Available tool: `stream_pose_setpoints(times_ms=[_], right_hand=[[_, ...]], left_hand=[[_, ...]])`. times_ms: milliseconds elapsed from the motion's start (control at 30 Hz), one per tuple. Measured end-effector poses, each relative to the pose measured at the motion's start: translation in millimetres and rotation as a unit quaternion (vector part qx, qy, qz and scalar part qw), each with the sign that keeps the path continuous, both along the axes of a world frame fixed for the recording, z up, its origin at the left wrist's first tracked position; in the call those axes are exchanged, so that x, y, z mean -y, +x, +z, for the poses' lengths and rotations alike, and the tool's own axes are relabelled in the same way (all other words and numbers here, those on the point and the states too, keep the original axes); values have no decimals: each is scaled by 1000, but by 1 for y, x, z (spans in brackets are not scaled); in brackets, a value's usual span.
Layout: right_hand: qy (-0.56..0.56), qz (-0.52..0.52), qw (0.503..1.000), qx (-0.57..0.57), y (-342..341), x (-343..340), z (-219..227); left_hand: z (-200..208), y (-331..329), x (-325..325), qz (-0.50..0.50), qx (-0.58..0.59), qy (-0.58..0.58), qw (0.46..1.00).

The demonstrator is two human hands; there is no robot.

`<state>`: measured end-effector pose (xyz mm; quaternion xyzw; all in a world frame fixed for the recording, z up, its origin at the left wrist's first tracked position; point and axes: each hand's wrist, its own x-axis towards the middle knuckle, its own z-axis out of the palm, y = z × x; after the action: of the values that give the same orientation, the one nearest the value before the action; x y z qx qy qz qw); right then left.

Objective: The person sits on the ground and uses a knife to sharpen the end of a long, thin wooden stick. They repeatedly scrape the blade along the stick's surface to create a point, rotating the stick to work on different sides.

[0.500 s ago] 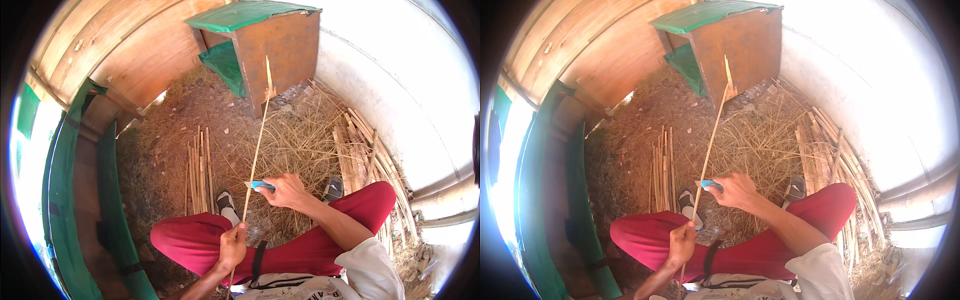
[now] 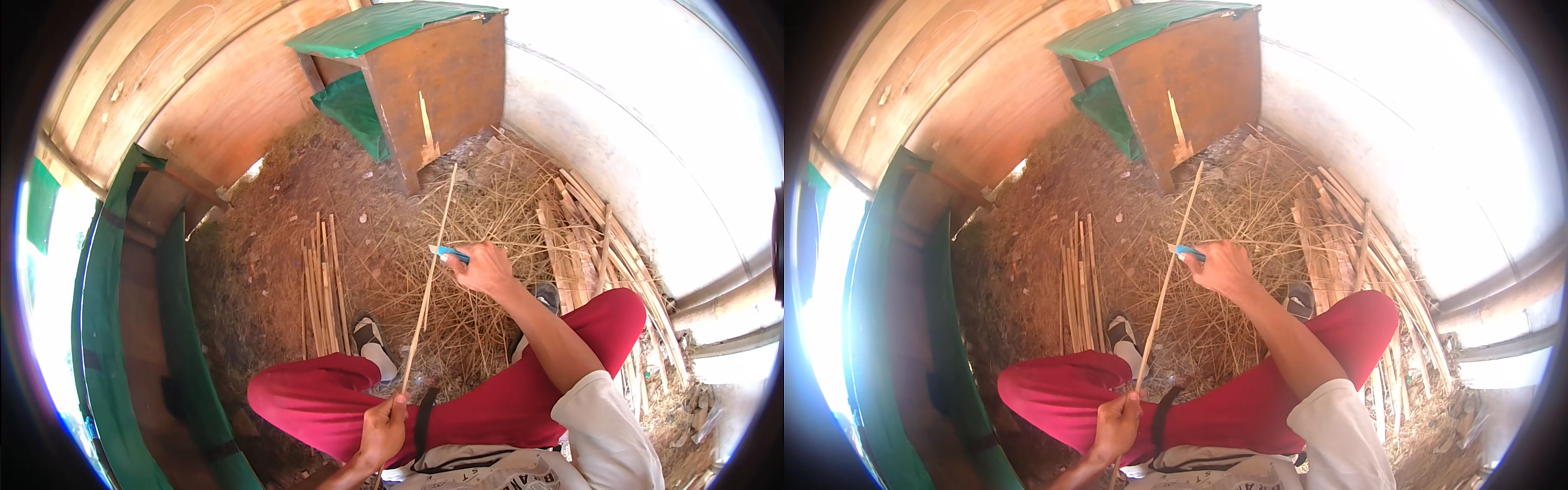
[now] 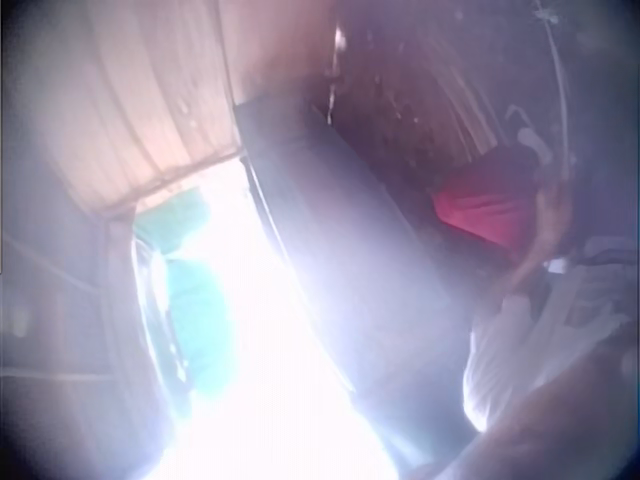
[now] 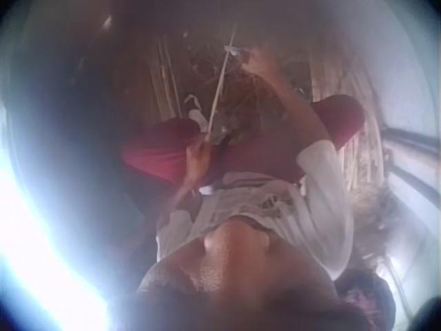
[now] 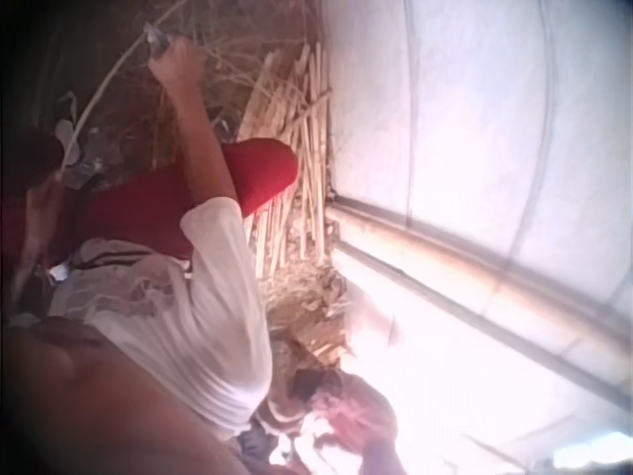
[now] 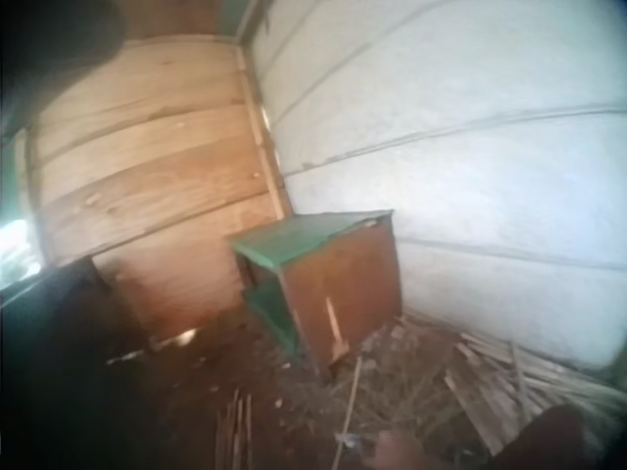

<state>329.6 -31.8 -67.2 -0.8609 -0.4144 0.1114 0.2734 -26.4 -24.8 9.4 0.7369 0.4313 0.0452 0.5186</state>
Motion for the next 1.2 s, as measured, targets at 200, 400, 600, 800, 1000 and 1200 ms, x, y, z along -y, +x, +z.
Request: stream_pose_setpoints(times_ms=[200,400,600,800,1000,1200], right_hand=[[-21,-163,979,-116,83,21,-9],[-35,-223,972,-59,87,28,-46],[-323,-165,931,41,87,49,-73],[-198,-161,967,17,67,31,-10],[62,-19,998,8,-12,11,60],[-32,141,990,-2,-86,24,49]], left_hand=[[25,-64,19,-47,-28,19,998],[-61,-169,0,358,186,-400,823],[31,-86,-16,143,33,-134,980],[55,-70,-31,153,104,-370,910],[42,-46,-32,142,105,-335,925],[9,-2,-27,92,85,-107,986]])
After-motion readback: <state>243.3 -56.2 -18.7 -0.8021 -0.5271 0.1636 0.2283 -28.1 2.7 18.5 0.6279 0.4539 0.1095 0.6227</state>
